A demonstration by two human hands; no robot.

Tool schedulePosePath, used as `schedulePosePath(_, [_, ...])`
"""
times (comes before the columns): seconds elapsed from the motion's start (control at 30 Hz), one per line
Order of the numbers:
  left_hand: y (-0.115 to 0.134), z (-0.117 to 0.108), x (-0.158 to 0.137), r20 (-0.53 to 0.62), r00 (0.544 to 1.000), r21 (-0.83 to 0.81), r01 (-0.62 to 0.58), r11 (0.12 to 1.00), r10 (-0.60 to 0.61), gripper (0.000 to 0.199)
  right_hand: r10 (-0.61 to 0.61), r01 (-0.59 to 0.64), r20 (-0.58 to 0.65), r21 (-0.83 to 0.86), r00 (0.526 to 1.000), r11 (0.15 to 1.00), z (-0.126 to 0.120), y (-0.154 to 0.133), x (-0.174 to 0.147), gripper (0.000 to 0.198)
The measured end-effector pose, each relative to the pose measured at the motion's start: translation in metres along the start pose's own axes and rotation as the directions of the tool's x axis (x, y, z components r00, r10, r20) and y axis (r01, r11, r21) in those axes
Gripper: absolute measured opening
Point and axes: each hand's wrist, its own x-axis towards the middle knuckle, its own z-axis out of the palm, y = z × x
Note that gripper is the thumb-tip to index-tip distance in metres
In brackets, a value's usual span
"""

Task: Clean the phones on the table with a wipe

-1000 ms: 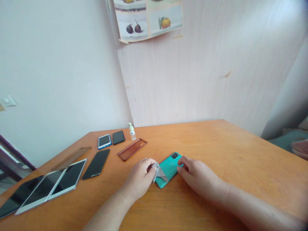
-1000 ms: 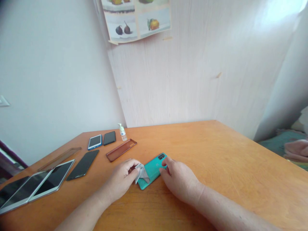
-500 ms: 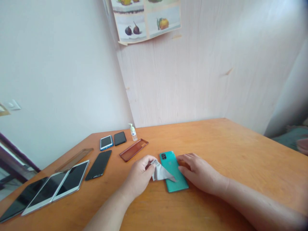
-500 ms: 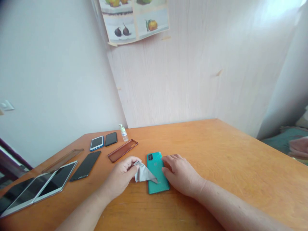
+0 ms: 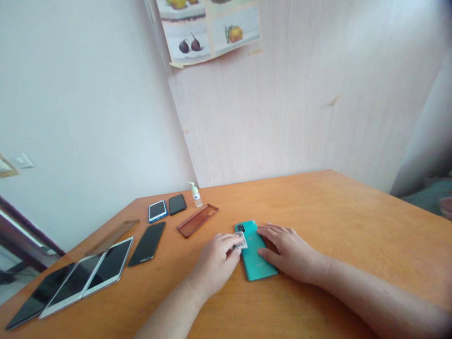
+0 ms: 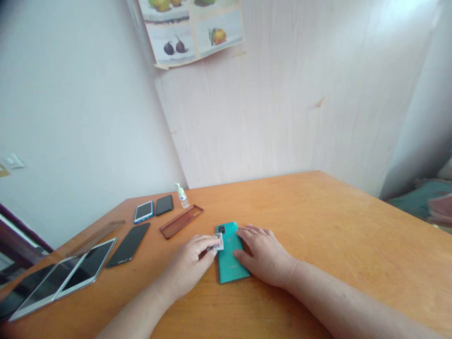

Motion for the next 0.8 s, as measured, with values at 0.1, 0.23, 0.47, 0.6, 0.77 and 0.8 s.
schedulePosePath(0.1, [0.011, -0.001, -0.004, 0.07, 0.993, 0.08, -0.103, 0.991, 0.098, 0.027, 0.006, -0.006, 0.003, -0.01, 1.0, 1.0, 0.0, 0.0, -0.001, 0.055])
schedulePosePath(0.23, [0.02, -0.005, -0.006, 0.165, 0.978, 0.167, -0.152, 0.974, 0.124, 0.023, -0.001, 0.001, 0.007, -0.016, 1.0, 1.0, 0.0, -0.001, -0.002, 0.055])
schedulePosePath(0.47, [-0.002, -0.003, 0.003, 0.193, 0.98, 0.361, -0.015, 0.933, -0.058, 0.052, -0.008, 0.008, 0.013, -0.027, 1.0, 1.0, -0.004, -0.004, -0.002, 0.055])
schedulePosePath(0.6, [-0.001, -0.005, 0.001, 0.238, 0.97, 0.363, -0.034, 0.931, -0.057, 0.056, -0.017, 0.017, 0.011, -0.029, 1.0, 0.999, -0.005, -0.004, -0.002, 0.054])
schedulePosePath(0.77, [0.023, -0.01, -0.008, 0.309, 0.942, 0.236, -0.206, 0.95, 0.128, 0.032, -0.028, 0.029, 0.009, -0.03, 1.0, 0.999, -0.004, -0.003, -0.001, 0.046])
schedulePosePath(0.8, [0.026, -0.01, -0.009, 0.318, 0.936, 0.213, -0.228, 0.95, 0.153, 0.029, -0.031, 0.032, 0.008, -0.029, 0.999, 0.999, -0.004, -0.004, -0.001, 0.045])
